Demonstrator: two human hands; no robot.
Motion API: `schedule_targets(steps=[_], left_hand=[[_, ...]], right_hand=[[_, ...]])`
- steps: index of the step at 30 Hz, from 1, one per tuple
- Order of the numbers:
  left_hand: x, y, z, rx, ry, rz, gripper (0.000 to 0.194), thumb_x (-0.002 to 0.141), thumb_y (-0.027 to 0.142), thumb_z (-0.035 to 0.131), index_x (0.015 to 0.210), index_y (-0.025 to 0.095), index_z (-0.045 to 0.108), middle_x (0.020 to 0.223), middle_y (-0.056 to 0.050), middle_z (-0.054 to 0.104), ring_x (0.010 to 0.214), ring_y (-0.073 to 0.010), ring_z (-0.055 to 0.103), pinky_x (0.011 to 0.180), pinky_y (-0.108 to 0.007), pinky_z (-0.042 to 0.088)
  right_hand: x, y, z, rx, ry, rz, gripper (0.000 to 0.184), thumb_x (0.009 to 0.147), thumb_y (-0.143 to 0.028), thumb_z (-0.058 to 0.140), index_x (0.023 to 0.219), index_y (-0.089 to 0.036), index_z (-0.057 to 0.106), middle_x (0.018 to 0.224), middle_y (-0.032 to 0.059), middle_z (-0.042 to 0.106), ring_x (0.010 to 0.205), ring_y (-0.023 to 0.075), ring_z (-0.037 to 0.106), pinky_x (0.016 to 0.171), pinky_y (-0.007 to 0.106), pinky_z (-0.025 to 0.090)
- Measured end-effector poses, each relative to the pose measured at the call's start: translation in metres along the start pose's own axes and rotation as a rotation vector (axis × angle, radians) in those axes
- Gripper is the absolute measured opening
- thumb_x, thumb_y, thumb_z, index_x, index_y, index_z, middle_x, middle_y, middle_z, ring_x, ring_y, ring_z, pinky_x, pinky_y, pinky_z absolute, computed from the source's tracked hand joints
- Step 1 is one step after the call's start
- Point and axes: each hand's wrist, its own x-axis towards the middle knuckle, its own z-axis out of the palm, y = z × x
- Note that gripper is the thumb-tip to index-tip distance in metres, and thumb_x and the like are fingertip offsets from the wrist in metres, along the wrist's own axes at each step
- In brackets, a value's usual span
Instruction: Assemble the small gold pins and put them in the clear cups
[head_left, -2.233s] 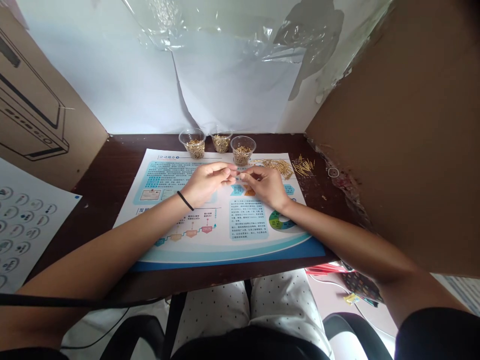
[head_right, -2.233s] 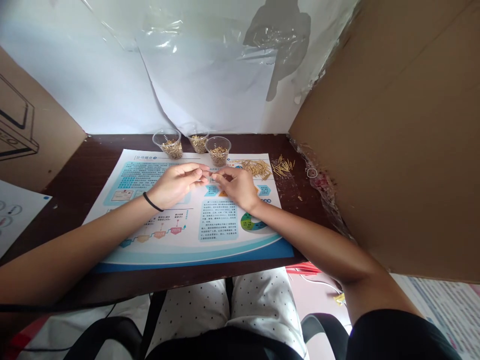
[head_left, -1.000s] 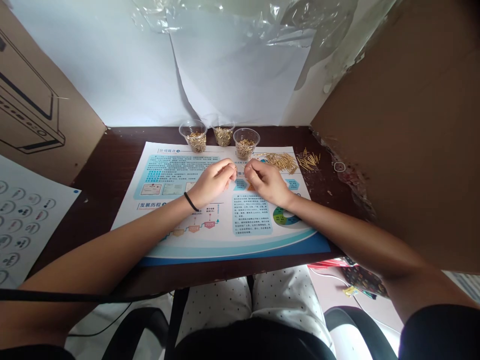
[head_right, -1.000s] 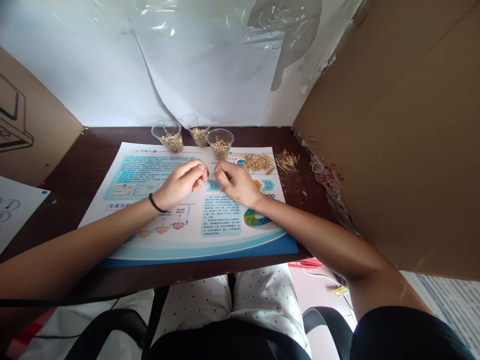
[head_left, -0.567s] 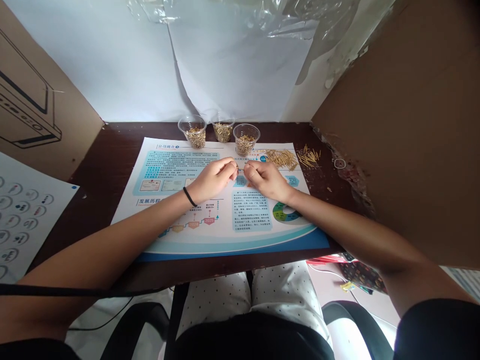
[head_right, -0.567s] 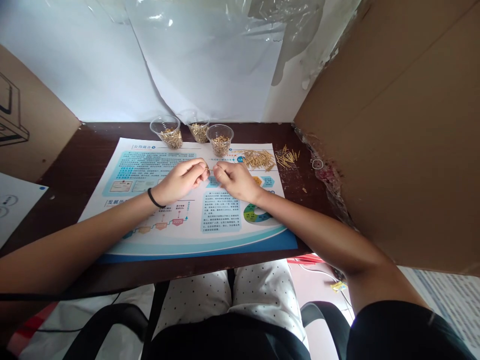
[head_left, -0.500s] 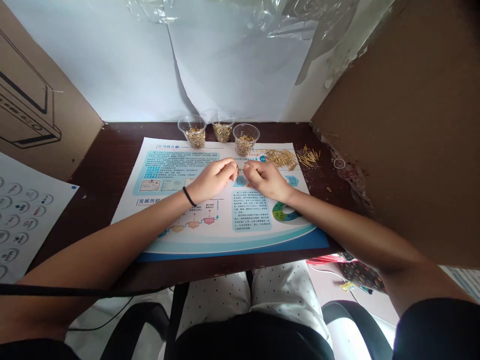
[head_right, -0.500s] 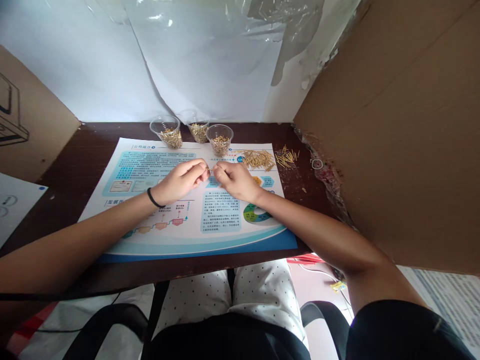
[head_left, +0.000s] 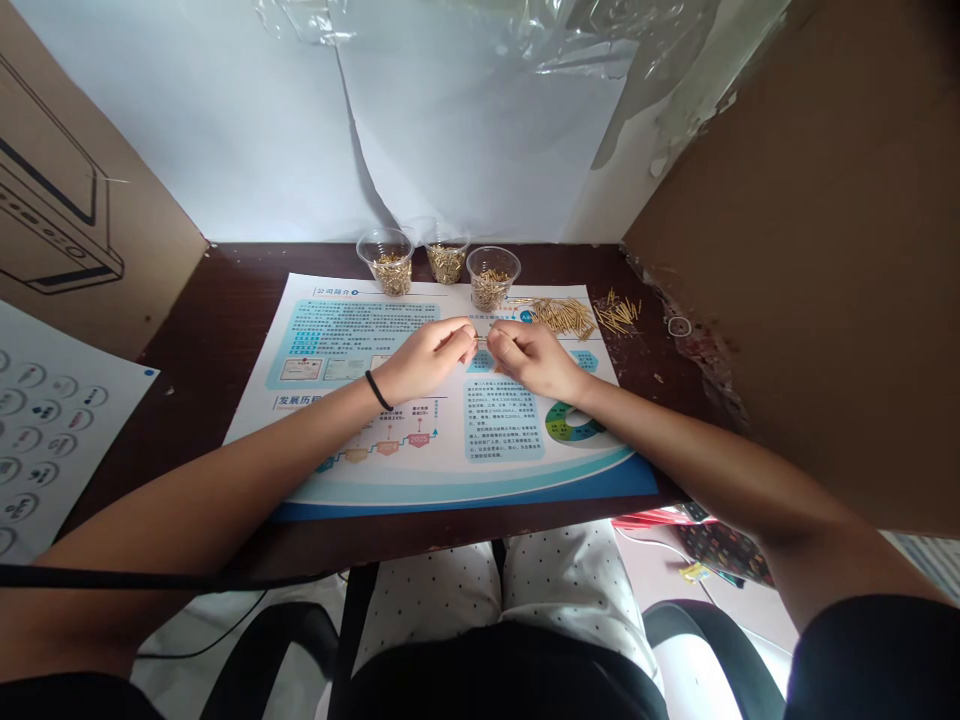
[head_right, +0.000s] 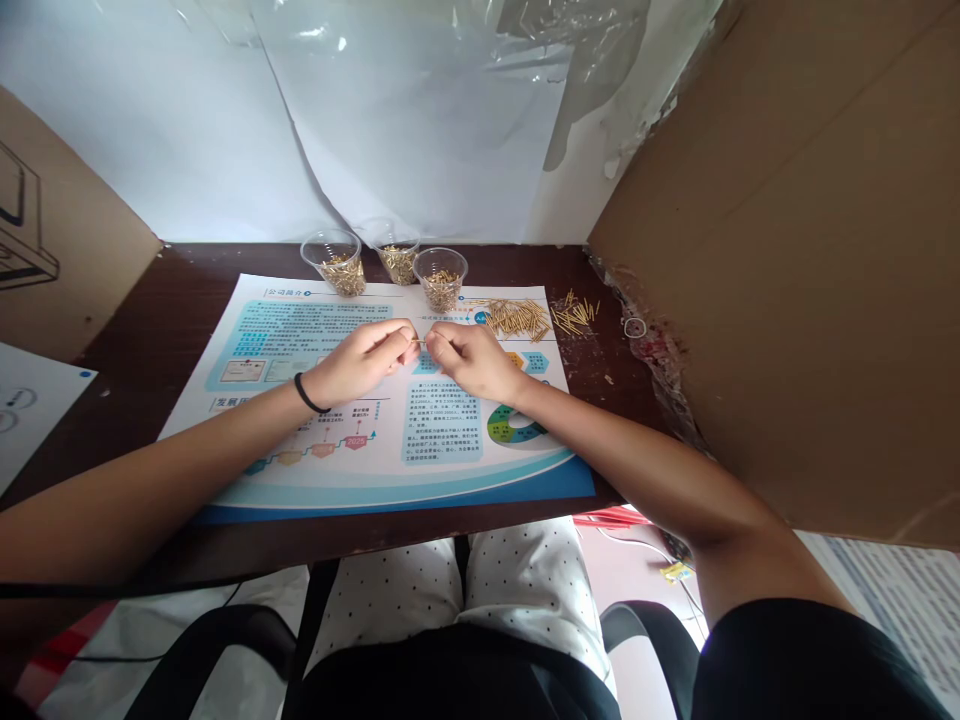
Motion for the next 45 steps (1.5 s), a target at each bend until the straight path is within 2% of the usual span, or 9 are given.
schedule_targets(steps=[7, 12, 15, 22, 29, 33, 37, 41, 45], left_hand=[[0.001, 0.001, -0.002, 0.063, 0.014, -0.006, 0.03, 0.09, 0.017, 0.04, 0.059, 0.016, 0.043, 0.057, 0.004, 0.044, 0.053, -0.0082, 0.036, 0.054, -0.023, 0.03], [0.001, 0.0, -0.001, 0.074, 0.023, 0.006, 0.03, 0.087, 0.015, 0.042, 0.057, 0.016, 0.042, 0.055, 0.004, 0.044, 0.05, -0.0075, 0.034, 0.053, -0.023, 0.029], [0.0, 0.0, 0.004, 0.054, 0.096, 0.014, 0.031, 0.087, 0.016, 0.044, 0.056, 0.016, 0.043, 0.053, 0.003, 0.044, 0.05, -0.0075, 0.035, 0.051, -0.022, 0.029], [-0.003, -0.004, 0.021, -0.211, 0.269, -0.046, 0.031, 0.088, 0.02, 0.044, 0.058, 0.017, 0.041, 0.052, 0.003, 0.042, 0.047, -0.0073, 0.034, 0.046, -0.022, 0.028], [-0.006, 0.001, 0.026, -0.054, 0.366, -0.041, 0.032, 0.088, 0.022, 0.044, 0.056, 0.018, 0.041, 0.052, 0.002, 0.042, 0.049, -0.0091, 0.036, 0.047, -0.024, 0.029], [-0.009, 0.005, 0.024, 0.118, 0.337, -0.033, 0.033, 0.088, 0.022, 0.042, 0.056, 0.018, 0.042, 0.049, 0.002, 0.04, 0.048, -0.0101, 0.035, 0.048, -0.025, 0.028], [-0.011, 0.005, 0.023, 0.213, 0.311, -0.002, 0.033, 0.089, 0.023, 0.042, 0.056, 0.017, 0.045, 0.052, 0.001, 0.048, 0.049, -0.0096, 0.038, 0.05, -0.024, 0.03], [-0.01, 0.005, 0.022, 0.197, 0.314, -0.051, 0.032, 0.088, 0.022, 0.042, 0.057, 0.017, 0.048, 0.053, 0.0, 0.052, 0.049, -0.0095, 0.042, 0.05, -0.022, 0.032], [-0.006, 0.006, 0.017, 0.053, 0.24, -0.11, 0.035, 0.091, 0.02, 0.041, 0.056, 0.016, 0.048, 0.053, -0.001, 0.054, 0.048, -0.0081, 0.044, 0.05, -0.022, 0.035]], right_hand=[[-0.001, -0.006, -0.002, -0.081, -0.005, -0.058, 0.037, 0.097, -0.036, 0.039, 0.064, -0.021, 0.039, 0.057, -0.0025, 0.043, 0.056, 0.0099, 0.042, 0.056, 0.026, 0.033], [-0.001, -0.01, 0.001, -0.21, 0.055, -0.161, 0.037, 0.098, -0.035, 0.037, 0.064, -0.021, 0.037, 0.057, -0.0026, 0.041, 0.054, 0.0101, 0.04, 0.056, 0.027, 0.032], [-0.001, -0.013, 0.004, -0.256, 0.1, -0.141, 0.038, 0.098, -0.038, 0.036, 0.064, -0.021, 0.037, 0.057, -0.0028, 0.04, 0.053, 0.0099, 0.038, 0.056, 0.027, 0.031], [-0.001, -0.017, 0.012, -0.231, 0.191, -0.078, 0.038, 0.098, -0.041, 0.036, 0.066, -0.021, 0.039, 0.056, -0.0032, 0.039, 0.052, 0.0095, 0.038, 0.053, 0.025, 0.031], [-0.001, -0.015, 0.014, -0.263, 0.201, -0.141, 0.036, 0.098, -0.036, 0.037, 0.067, -0.02, 0.043, 0.057, -0.0023, 0.044, 0.052, 0.0096, 0.04, 0.054, 0.025, 0.031], [-0.003, -0.013, 0.014, -0.323, 0.174, -0.158, 0.034, 0.098, -0.034, 0.036, 0.068, -0.02, 0.041, 0.058, -0.0013, 0.046, 0.053, 0.0104, 0.042, 0.056, 0.025, 0.031], [-0.006, -0.013, 0.016, -0.419, 0.139, -0.122, 0.028, 0.096, -0.029, 0.035, 0.071, -0.021, 0.042, 0.06, -0.0001, 0.048, 0.055, 0.0114, 0.041, 0.057, 0.026, 0.031], [-0.007, -0.011, 0.018, -0.492, 0.116, -0.067, 0.022, 0.094, -0.023, 0.036, 0.075, -0.019, 0.046, 0.062, 0.001, 0.052, 0.054, 0.0111, 0.04, 0.055, 0.026, 0.028], [-0.004, -0.01, 0.017, -0.493, 0.075, 0.002, 0.024, 0.097, -0.026, 0.036, 0.08, -0.018, 0.051, 0.067, 0.0032, 0.059, 0.058, 0.0117, 0.046, 0.058, 0.027, 0.033]])
